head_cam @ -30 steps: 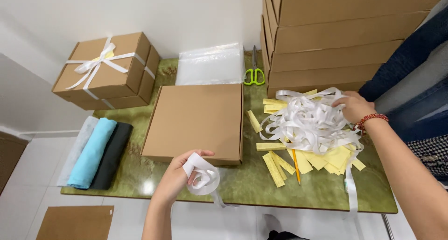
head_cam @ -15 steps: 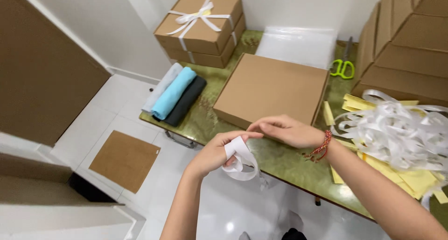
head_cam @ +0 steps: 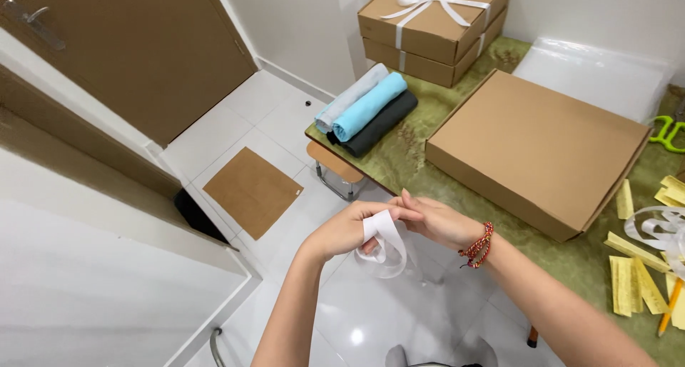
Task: The person places a rolled yellow fabric into a clear plastic bag and seals it. They then place the bagged fabric into a cardboard box, close the box, and tie it with a white ribbon.
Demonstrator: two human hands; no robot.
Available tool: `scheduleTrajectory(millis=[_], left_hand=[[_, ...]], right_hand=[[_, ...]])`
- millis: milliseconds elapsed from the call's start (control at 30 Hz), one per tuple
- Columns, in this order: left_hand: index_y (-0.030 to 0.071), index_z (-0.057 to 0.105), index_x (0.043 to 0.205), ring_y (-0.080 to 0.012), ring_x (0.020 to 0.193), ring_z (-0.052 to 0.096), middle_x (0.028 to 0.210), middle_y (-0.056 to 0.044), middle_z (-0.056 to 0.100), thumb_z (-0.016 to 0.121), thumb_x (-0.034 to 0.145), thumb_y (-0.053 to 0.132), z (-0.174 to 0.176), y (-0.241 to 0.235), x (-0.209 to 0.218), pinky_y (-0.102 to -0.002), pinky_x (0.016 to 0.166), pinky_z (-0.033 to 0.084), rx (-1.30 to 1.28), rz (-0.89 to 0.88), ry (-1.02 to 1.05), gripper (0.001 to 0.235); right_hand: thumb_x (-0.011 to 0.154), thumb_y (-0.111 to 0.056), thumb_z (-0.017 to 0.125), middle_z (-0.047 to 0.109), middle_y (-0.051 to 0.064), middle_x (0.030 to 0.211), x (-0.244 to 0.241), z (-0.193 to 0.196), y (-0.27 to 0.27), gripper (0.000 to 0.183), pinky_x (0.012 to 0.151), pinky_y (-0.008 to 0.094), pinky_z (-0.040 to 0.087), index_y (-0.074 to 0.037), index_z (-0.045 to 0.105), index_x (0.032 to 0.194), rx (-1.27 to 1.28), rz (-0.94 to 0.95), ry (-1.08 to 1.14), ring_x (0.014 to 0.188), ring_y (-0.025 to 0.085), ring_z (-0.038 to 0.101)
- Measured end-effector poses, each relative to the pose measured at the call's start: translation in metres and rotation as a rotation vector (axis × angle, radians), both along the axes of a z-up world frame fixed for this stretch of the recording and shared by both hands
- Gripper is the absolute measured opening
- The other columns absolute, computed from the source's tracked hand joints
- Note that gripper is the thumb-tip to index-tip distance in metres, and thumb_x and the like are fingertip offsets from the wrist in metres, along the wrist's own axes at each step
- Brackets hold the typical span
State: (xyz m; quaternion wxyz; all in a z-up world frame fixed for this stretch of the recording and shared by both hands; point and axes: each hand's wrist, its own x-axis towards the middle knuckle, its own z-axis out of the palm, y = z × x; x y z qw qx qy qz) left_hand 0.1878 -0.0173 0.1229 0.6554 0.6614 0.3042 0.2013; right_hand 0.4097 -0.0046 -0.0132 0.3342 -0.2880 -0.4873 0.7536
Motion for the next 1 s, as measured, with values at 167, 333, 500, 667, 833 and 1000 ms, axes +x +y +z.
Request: scheduleTrajectory(millis=[167, 333, 500, 667, 833, 1000], left_hand=[[0.012, 0.081, 0.120, -0.0089, 0.044, 0.052, 0.064, -0.007, 0.070, 0.063, 0.108, 0.030, 0.007, -0.004, -0.032, -0.023, 0.048, 0.039, -0.020, 0.032, 0.021, 0.028], [0.012, 0.077, 0.129, -0.0100, 0.049, 0.057, 0.077, -0.009, 0.072, 0.061, 0.109, 0.031, -0.025, 0.008, -0.056, -0.023, 0.051, 0.039, -0.028, 0.060, 0.033, 0.033], [0.012, 0.067, 0.145, -0.0126, 0.060, 0.063, 0.086, -0.010, 0.073, 0.058, 0.108, 0.027, -0.036, 0.015, -0.070, -0.023, 0.058, 0.042, -0.006, 0.070, 0.015, 0.041], [0.012, 0.068, 0.143, -0.0157, 0.076, 0.069, 0.084, -0.011, 0.074, 0.063, 0.107, 0.033, -0.021, 0.011, -0.084, -0.024, 0.064, 0.049, 0.048, 0.117, 0.141, 0.042], [0.015, 0.073, 0.137, -0.0177, 0.077, 0.066, 0.084, -0.012, 0.075, 0.048, 0.111, 0.046, -0.018, 0.012, -0.111, -0.027, 0.059, 0.051, -0.074, 0.324, 0.157, 0.048], [0.026, 0.078, 0.126, -0.0157, 0.105, 0.080, 0.109, -0.004, 0.084, 0.042, 0.111, 0.052, -0.014, 0.021, -0.125, -0.030, 0.062, 0.065, 0.012, 0.585, 0.278, 0.047]], right_hand=[[0.116, -0.037, 0.045, 0.044, -0.003, 0.085, -0.026, 0.043, -0.016, 0.041, 0.087, 0.036, 0.054, -0.008, 0.058, 0.090, -0.025, -0.044, 0.084, 0.085, 0.017, 0.055], [0.116, -0.038, 0.046, 0.048, 0.002, 0.085, -0.037, 0.052, -0.019, 0.044, 0.085, 0.040, 0.052, -0.006, 0.057, 0.087, -0.056, -0.009, 0.078, 0.084, 0.019, 0.056], [0.113, -0.049, 0.044, 0.056, 0.013, 0.082, -0.048, 0.022, -0.007, 0.060, 0.080, 0.045, 0.057, 0.005, 0.069, 0.107, -0.144, 0.077, 0.124, 0.076, 0.028, 0.064], [0.110, -0.020, 0.057, 0.054, -0.006, 0.070, -0.063, 0.030, -0.003, 0.029, 0.064, 0.023, 0.050, 0.003, 0.070, 0.099, 0.011, -0.013, 0.016, 0.058, 0.006, 0.057], [0.109, -0.014, 0.063, 0.033, -0.011, 0.067, -0.050, 0.052, -0.004, 0.022, 0.048, 0.018, 0.026, -0.001, 0.066, 0.093, -0.012, -0.123, -0.085, 0.052, 0.000, 0.028], [0.109, -0.014, 0.063, 0.036, -0.004, 0.069, -0.050, 0.073, -0.004, 0.016, 0.042, 0.020, 0.018, -0.001, 0.068, 0.102, 0.021, -0.280, -0.302, 0.048, 0.002, 0.028]])
